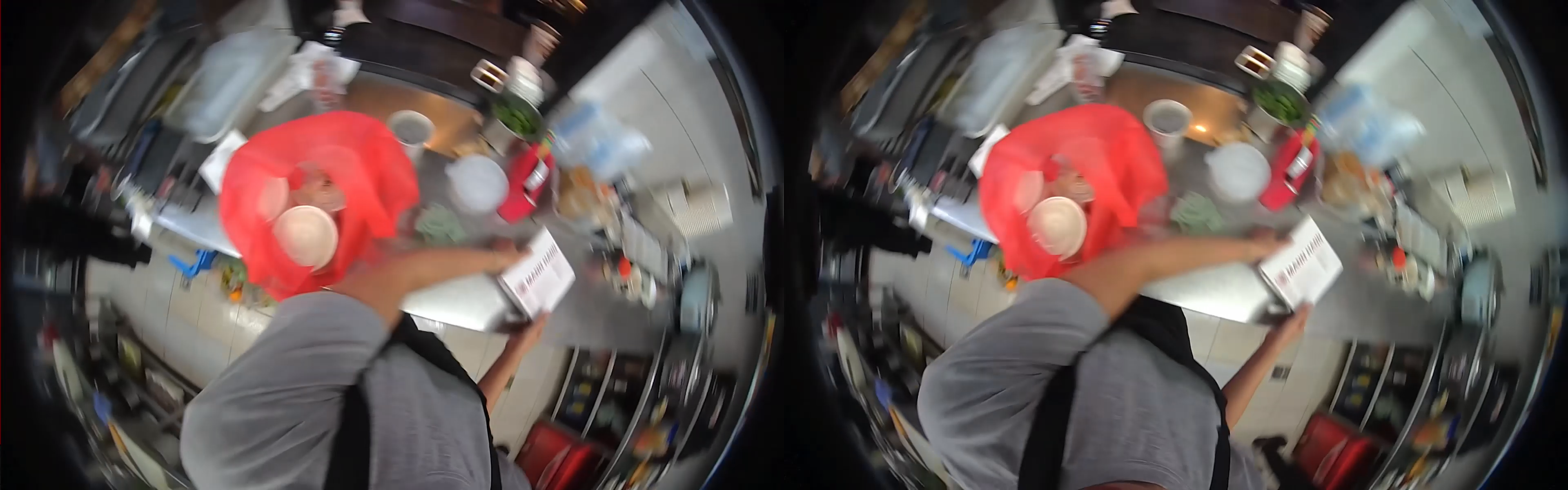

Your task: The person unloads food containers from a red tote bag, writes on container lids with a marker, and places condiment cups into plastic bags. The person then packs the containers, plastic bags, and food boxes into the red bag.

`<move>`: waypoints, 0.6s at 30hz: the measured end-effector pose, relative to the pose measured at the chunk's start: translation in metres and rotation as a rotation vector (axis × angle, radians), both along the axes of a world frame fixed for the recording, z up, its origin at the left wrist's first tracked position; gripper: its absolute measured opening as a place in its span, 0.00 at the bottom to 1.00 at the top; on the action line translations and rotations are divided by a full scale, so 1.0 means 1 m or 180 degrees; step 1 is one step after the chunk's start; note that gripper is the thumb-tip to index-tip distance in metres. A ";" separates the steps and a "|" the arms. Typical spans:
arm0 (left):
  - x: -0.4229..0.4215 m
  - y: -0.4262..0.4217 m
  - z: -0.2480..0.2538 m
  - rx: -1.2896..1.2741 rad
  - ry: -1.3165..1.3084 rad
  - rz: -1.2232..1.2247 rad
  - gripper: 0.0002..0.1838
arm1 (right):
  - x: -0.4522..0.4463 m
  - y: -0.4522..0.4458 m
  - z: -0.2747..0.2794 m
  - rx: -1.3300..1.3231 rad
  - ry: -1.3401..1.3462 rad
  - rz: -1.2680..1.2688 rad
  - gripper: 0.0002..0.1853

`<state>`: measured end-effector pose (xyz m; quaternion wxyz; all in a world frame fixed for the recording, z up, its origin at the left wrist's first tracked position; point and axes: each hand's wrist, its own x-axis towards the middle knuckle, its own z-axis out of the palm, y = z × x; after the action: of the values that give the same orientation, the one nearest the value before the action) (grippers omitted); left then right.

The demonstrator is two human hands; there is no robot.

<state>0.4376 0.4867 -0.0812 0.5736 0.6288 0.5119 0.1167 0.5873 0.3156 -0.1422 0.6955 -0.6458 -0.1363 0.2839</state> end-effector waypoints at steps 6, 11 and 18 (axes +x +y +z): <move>0.031 -0.016 -0.014 0.0070 -0.0116 0.0119 0.47 | -0.042 0.008 0.050 0.0201 0.0150 -0.0168 0.25; 0.018 -0.034 -0.009 -0.0766 -0.2336 0.0304 0.39 | -0.055 0.010 0.093 0.0771 0.0456 0.0057 0.22; -0.059 -0.080 0.158 0.0897 -0.2782 0.0743 0.41 | -0.084 0.011 0.197 0.2296 0.0963 0.0748 0.29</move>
<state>0.3783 0.4066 0.0773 0.6274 0.5308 0.2689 0.5023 0.5034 0.3265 0.0544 0.8524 -0.2915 -0.1962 0.3872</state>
